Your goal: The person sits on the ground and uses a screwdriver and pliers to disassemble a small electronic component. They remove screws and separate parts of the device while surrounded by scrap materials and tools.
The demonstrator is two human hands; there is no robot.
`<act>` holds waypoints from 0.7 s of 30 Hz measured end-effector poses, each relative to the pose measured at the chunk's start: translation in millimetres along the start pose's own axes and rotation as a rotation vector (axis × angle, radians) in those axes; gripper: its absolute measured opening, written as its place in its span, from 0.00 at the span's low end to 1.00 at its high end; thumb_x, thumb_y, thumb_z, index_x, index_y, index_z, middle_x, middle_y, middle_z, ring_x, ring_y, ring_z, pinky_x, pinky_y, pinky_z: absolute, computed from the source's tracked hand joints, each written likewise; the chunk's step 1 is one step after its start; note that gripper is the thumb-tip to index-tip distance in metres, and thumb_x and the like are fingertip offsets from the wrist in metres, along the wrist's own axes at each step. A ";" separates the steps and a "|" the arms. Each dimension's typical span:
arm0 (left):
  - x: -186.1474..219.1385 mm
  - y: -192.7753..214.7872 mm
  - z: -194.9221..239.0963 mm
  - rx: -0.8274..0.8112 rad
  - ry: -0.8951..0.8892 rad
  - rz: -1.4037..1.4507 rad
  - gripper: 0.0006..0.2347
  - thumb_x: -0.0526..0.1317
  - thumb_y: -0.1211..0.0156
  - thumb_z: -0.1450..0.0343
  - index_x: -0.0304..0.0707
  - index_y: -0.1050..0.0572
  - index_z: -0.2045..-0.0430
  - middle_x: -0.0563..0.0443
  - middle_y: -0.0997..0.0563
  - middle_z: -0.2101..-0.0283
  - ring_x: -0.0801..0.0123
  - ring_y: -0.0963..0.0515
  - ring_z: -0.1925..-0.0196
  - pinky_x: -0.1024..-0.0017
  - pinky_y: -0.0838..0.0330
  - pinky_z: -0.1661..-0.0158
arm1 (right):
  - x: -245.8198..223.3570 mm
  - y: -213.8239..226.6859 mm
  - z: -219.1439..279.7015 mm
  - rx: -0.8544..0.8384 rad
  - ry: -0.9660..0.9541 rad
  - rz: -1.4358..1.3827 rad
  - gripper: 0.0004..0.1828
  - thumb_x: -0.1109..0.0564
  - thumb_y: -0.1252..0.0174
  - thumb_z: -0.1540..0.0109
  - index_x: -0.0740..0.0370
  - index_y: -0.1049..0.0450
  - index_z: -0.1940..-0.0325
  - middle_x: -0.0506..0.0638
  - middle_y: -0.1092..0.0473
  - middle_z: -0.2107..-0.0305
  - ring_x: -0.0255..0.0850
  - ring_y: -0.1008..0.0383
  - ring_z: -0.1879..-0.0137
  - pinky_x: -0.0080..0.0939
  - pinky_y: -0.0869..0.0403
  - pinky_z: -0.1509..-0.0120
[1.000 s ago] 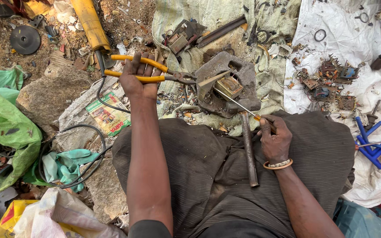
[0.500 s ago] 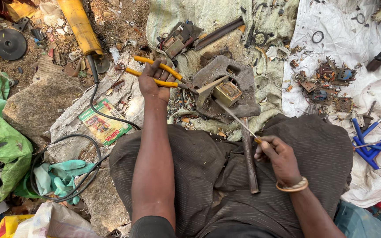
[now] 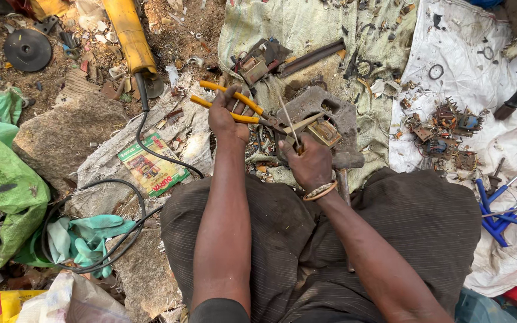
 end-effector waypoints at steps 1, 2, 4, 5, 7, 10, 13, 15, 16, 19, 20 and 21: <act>-1.5 -0.8 0.4 -0.001 -0.005 -0.010 0.20 0.49 0.58 0.21 0.28 0.22 0.60 0.38 0.18 0.55 0.52 0.19 0.49 0.45 0.23 0.50 | -1.6 -0.6 0.4 -0.012 -0.050 0.023 0.20 0.39 0.36 0.37 0.59 0.21 0.59 0.48 0.29 0.83 0.34 0.34 0.80 0.39 0.38 0.78; -2.2 -2.6 -0.6 -0.003 -0.010 -0.017 0.20 0.49 0.58 0.21 0.28 0.22 0.60 0.38 0.18 0.56 0.52 0.19 0.50 0.45 0.23 0.50 | 0.0 3.1 1.6 -0.023 -0.100 0.047 0.20 0.39 0.36 0.36 0.59 0.21 0.59 0.49 0.28 0.83 0.36 0.34 0.80 0.41 0.38 0.78; -4.4 -5.4 0.5 -0.002 -0.016 -0.030 0.20 0.49 0.56 0.21 0.27 0.22 0.61 0.38 0.19 0.56 0.51 0.20 0.50 0.45 0.22 0.49 | 9.8 19.3 5.8 0.035 -0.085 -0.414 0.17 0.43 0.37 0.36 0.59 0.21 0.59 0.48 0.24 0.76 0.31 0.27 0.75 0.35 0.28 0.76; -5.1 -9.3 0.8 -0.018 -0.009 -0.031 0.20 0.49 0.56 0.21 0.28 0.22 0.60 0.39 0.19 0.56 0.51 0.20 0.50 0.45 0.23 0.49 | 17.7 29.9 3.8 0.065 -0.070 -0.643 0.15 0.45 0.37 0.37 0.59 0.21 0.59 0.47 0.22 0.72 0.29 0.23 0.73 0.32 0.23 0.75; -3.7 -15.0 5.6 -0.048 0.002 -0.034 0.18 0.49 0.55 0.22 0.30 0.22 0.60 0.40 0.19 0.55 0.51 0.19 0.51 0.46 0.24 0.50 | 42.6 53.2 4.7 0.037 -0.264 -0.781 0.12 0.52 0.36 0.36 0.64 0.23 0.59 0.52 0.20 0.69 0.29 0.23 0.75 0.33 0.30 0.78; -1.3 -26.9 18.9 -0.140 -0.005 0.011 0.19 0.49 0.54 0.21 0.30 0.21 0.59 0.39 0.18 0.52 0.53 0.19 0.48 0.50 0.24 0.50 | 79.9 66.6 15.8 -0.045 -0.298 -0.812 0.11 0.55 0.36 0.37 0.62 0.22 0.54 0.53 0.22 0.72 0.28 0.35 0.84 0.30 0.37 0.84; -1.4 -37.6 32.5 -0.309 0.024 0.134 0.20 0.49 0.56 0.22 0.28 0.21 0.58 0.41 0.17 0.52 0.54 0.19 0.47 0.48 0.22 0.47 | 106.2 58.8 26.3 -0.132 -0.158 -0.937 0.13 0.54 0.37 0.36 0.64 0.24 0.52 0.51 0.20 0.70 0.26 0.35 0.83 0.28 0.36 0.82; -6.5 -39.1 43.5 -0.317 0.013 0.123 0.19 0.49 0.55 0.21 0.29 0.22 0.57 0.40 0.18 0.52 0.52 0.19 0.47 0.49 0.23 0.47 | 114.7 50.4 34.3 -0.118 -0.133 -0.964 0.12 0.54 0.36 0.33 0.66 0.26 0.54 0.52 0.21 0.71 0.28 0.35 0.81 0.29 0.36 0.80; -8.4 -37.0 50.6 -0.318 0.009 0.114 0.19 0.48 0.54 0.20 0.29 0.22 0.56 0.40 0.18 0.51 0.52 0.20 0.47 0.49 0.23 0.47 | 114.3 45.2 41.2 -0.111 -0.124 -0.980 0.13 0.54 0.36 0.31 0.68 0.27 0.55 0.52 0.21 0.71 0.28 0.34 0.81 0.29 0.36 0.80; -17.3 -50.1 60.6 -0.314 0.041 0.078 0.21 0.51 0.55 0.20 0.28 0.21 0.54 0.40 0.18 0.52 0.55 0.19 0.47 0.53 0.25 0.46 | 103.8 44.9 33.9 -0.034 -0.187 -0.970 0.16 0.53 0.33 0.39 0.64 0.24 0.51 0.48 0.23 0.73 0.28 0.34 0.82 0.28 0.35 0.82; -17.9 -55.8 59.3 -0.309 0.014 0.062 0.21 0.50 0.54 0.20 0.27 0.21 0.55 0.40 0.18 0.51 0.54 0.19 0.47 0.53 0.25 0.47 | 97.8 44.7 28.1 -0.019 -0.204 -0.902 0.16 0.53 0.33 0.39 0.64 0.23 0.52 0.49 0.23 0.74 0.28 0.32 0.81 0.28 0.34 0.81; -20.1 -52.8 62.7 -0.286 -0.006 0.041 0.20 0.50 0.53 0.21 0.27 0.22 0.56 0.39 0.18 0.51 0.54 0.19 0.47 0.52 0.24 0.48 | 92.7 43.2 32.2 -0.012 -0.240 -0.833 0.17 0.52 0.33 0.39 0.65 0.22 0.52 0.49 0.24 0.74 0.29 0.29 0.80 0.28 0.32 0.81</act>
Point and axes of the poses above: each hand's wrist, its own z-axis away from the middle knuckle, its own y-axis out of the back of the hand, x = y × z, the point moved 1 cm from there along -z, towards the middle knuckle
